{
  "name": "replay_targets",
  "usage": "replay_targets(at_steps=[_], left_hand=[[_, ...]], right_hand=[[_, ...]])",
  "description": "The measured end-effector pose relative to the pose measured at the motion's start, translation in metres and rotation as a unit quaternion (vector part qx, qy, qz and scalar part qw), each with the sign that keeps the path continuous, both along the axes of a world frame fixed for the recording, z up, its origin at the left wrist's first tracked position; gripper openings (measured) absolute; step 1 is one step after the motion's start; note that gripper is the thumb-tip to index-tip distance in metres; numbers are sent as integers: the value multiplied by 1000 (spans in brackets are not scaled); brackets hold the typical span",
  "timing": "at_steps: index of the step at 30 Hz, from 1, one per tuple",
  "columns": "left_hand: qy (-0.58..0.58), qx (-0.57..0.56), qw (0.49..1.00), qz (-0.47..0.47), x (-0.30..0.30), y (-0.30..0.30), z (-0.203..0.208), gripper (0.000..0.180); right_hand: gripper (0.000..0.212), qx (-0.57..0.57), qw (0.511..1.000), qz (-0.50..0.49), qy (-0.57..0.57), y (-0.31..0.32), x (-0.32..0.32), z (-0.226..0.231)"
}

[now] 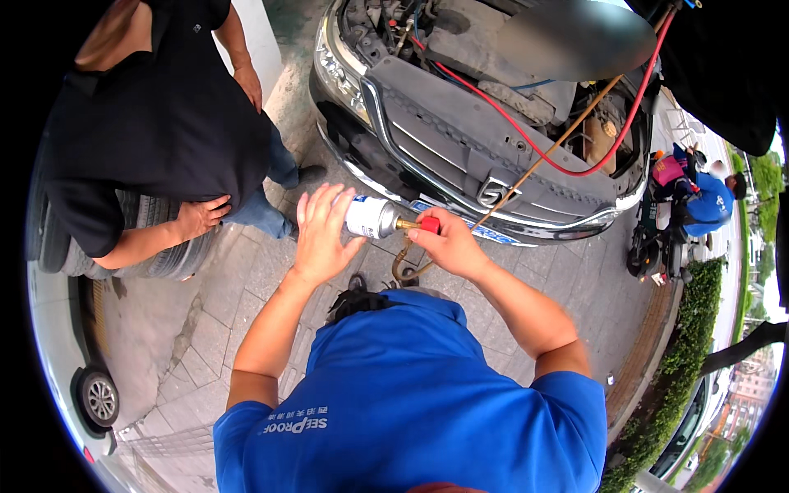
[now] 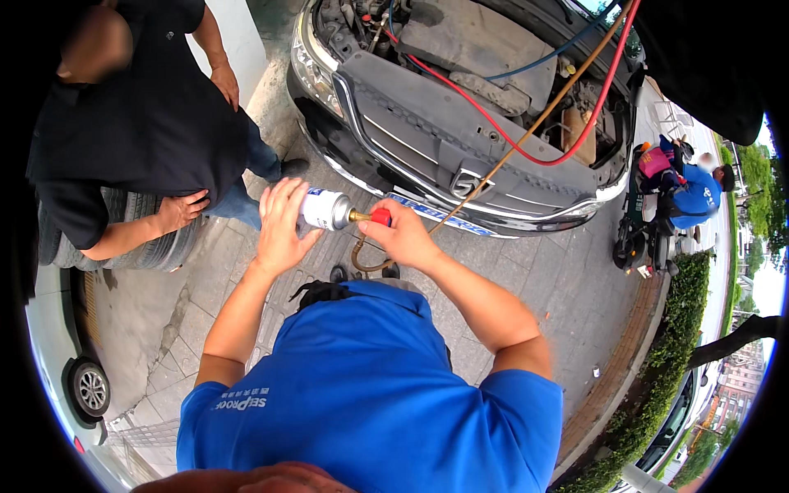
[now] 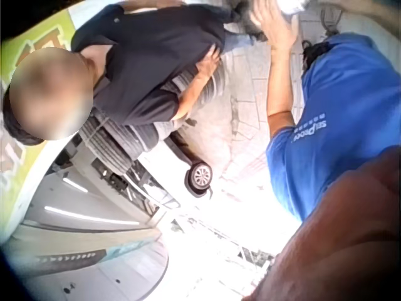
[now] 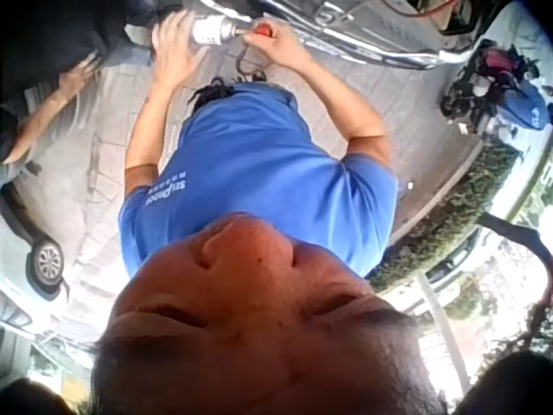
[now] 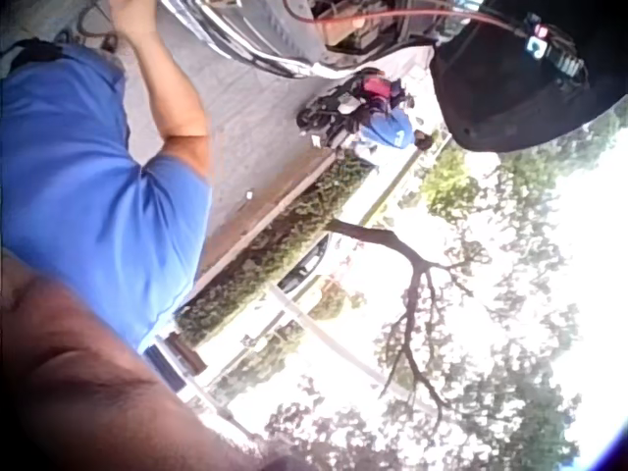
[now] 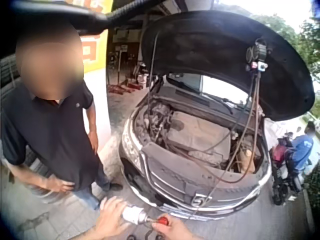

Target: The person retrieves a refrigerant can and a manifold gauge set from a garage. They connect the can to the gauge set and attach the gauge hoses to the car's air conditioning service ports under the hood. The person then operates the valves to charge the system while monitoring the pressure gauges.

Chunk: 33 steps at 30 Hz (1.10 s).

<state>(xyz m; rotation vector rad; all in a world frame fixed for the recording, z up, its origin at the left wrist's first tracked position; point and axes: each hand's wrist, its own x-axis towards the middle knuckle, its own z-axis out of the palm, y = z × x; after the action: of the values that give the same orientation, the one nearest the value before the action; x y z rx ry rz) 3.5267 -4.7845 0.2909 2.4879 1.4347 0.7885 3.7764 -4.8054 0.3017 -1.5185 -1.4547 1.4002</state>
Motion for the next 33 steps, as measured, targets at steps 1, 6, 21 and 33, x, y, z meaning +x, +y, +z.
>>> replay_targets(at_steps=[1, 6, 21, 33], left_hand=[[-122, -21, 988, 89, 1, -3, -16, 86], [-682, -498, 509, -168, -3, 15, -72, 107], [-722, -509, 344, -318, 4, 12, 6, 85], [-720, -508, 418, -221, 29, 81, 56, 74]], right_hand=[[25, -55, 995, -40, 78, 3, -1, 11], [19, -141, 923, -106, 342, 3, -18, 37], [23, 8, 968, -28, 248, -10, -53, 49], [72, 248, 955, -28, 159, 55, -24, 85]])
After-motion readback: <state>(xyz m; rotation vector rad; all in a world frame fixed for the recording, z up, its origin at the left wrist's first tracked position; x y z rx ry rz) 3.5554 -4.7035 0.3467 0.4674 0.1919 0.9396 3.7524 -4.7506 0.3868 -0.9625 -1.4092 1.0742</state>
